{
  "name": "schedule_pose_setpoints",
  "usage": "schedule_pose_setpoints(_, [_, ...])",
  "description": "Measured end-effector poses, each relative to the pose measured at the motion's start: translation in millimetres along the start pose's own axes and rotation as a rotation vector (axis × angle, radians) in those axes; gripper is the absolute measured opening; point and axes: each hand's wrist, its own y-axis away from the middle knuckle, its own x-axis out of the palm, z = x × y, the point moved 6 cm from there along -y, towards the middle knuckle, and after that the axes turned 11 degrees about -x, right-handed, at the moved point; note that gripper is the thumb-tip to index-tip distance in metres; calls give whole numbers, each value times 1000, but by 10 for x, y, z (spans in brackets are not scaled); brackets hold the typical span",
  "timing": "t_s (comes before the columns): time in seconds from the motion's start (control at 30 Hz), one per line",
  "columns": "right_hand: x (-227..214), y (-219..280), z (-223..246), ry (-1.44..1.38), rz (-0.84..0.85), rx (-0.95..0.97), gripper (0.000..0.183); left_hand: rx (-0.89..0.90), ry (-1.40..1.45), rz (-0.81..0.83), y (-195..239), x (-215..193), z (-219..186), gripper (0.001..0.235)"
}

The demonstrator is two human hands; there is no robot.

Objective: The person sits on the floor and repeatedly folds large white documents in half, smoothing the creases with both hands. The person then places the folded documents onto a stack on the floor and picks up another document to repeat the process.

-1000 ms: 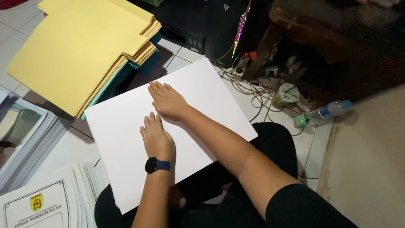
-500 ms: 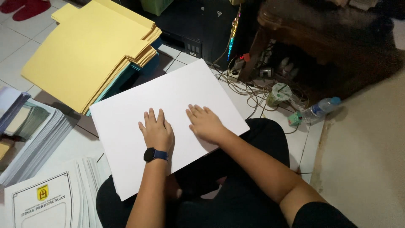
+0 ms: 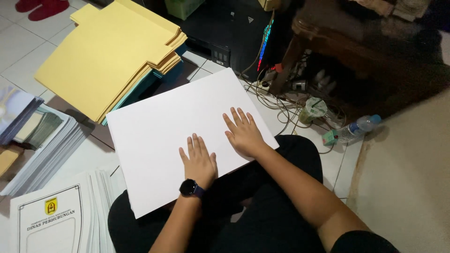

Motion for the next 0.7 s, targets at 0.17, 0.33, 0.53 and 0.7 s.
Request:
schedule_pose_setpoints(0.17, [94, -32, -55, 24, -6, -13, 60, 46, 27, -6, -75, -159, -14, 68])
schedule_pose_setpoints(0.33, [60, -21, -37, 2, 4, -6, 61, -3, 61, -112, -1016, -182, 246, 69])
schedule_pose_setpoints(0.53, [41, -28, -47, 7, 2, -11, 60, -78, 56, -173, -1933, -366, 386, 70])
schedule_pose_setpoints(0.7, [-9, -25, -14, -1, 16, -6, 60, -122, 16, -186, -2246, -487, 492, 71])
